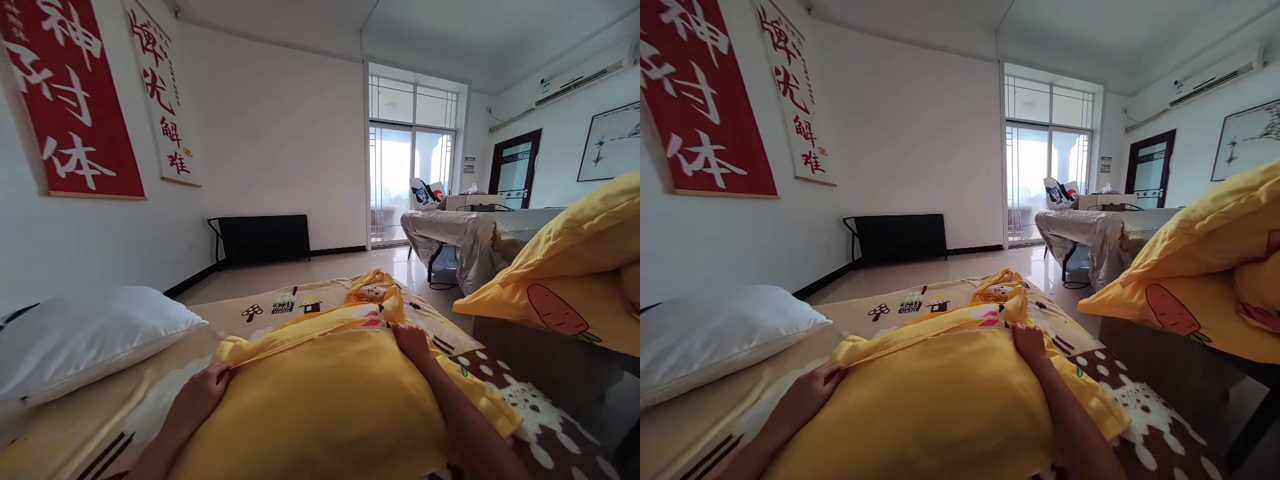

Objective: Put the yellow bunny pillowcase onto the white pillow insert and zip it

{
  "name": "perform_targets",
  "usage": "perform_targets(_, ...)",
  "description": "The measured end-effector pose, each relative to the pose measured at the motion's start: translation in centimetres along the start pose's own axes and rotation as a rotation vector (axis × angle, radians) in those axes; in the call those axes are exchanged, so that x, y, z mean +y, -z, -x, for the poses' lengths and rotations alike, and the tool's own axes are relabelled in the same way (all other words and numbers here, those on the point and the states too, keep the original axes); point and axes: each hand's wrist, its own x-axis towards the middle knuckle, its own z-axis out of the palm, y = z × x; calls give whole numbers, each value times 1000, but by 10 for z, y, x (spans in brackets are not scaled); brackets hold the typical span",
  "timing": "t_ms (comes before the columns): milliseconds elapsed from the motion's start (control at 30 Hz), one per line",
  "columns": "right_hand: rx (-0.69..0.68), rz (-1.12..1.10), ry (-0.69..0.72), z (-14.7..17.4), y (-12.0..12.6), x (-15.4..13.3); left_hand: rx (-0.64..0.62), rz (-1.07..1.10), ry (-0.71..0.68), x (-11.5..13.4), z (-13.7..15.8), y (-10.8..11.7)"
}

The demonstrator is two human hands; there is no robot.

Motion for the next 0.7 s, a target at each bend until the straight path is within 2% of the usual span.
perform_targets(67,37,57,-21,-2,30,4,50,-53,-12,17,4,34)
perform_targets(167,151,123,-53,-9,89,16,220,-68,-62,42,7,102)
perform_targets(267,309,218,-92,-11,141,22,420,43,35,57,8,161)
perform_targets(333,295,301,-67,-10,162,19,369,7,61,61,8,183)
perform_targets(400,232,348,-29,-8,173,13,352,-116,14,60,10,193)
perform_targets(533,286,389,-62,-7,186,0,507,-322,-85,53,18,196)
perform_targets(700,339,445,16,-9,185,-7,410,-206,-48,29,23,188)
